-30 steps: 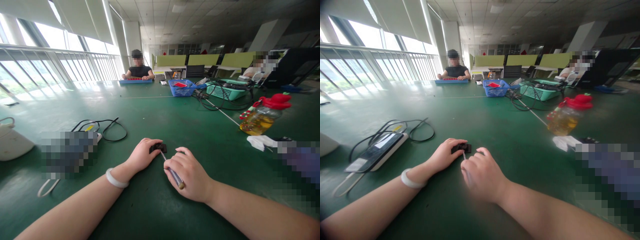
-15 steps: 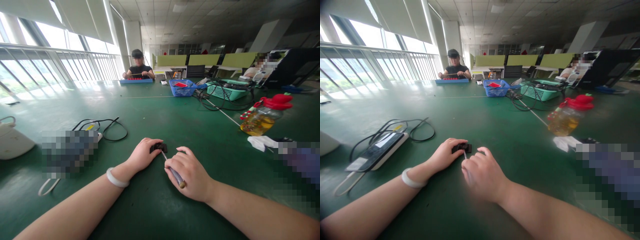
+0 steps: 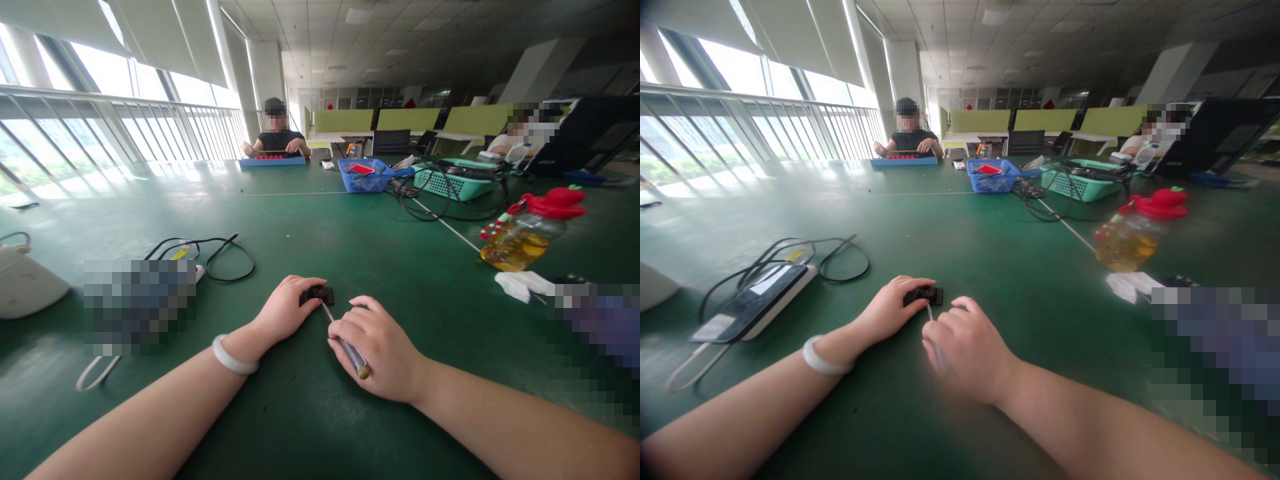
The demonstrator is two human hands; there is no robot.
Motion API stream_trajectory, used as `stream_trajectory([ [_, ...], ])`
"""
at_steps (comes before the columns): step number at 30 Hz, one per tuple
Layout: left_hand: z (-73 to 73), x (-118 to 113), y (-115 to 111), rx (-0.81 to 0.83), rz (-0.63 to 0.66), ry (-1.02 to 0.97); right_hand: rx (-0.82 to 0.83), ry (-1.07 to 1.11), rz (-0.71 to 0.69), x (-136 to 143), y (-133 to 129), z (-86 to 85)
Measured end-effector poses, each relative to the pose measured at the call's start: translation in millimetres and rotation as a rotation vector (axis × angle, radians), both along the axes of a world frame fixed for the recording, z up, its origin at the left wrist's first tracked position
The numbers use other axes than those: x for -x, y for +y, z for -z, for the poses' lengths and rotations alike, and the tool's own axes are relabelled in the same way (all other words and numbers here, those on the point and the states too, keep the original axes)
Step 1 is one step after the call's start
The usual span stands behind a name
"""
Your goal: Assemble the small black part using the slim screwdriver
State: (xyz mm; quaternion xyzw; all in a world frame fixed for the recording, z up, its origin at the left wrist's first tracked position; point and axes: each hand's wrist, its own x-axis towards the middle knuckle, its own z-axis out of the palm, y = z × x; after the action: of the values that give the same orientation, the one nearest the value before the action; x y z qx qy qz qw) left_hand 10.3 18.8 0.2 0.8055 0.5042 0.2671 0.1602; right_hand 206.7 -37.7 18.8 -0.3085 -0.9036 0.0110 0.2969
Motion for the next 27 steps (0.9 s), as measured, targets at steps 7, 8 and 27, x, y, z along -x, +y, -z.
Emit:
stream_trajectory([
  [7,0.6,-0.2,-0.1,-0.003,-0.008,0.004,-0.003,0.019,0.010,-0.4,0.1,0.8],
  [8,0.6,0.0,-0.1,-0.002,-0.009,0.005,-0.005,0.019,0.013,-0.5,0.0,0.9],
  [27,-0.4,0.7,0.0,0.003,0.001,-0.007,-0.060,0.041,0.047,-3.0,0.7,1.2],
])
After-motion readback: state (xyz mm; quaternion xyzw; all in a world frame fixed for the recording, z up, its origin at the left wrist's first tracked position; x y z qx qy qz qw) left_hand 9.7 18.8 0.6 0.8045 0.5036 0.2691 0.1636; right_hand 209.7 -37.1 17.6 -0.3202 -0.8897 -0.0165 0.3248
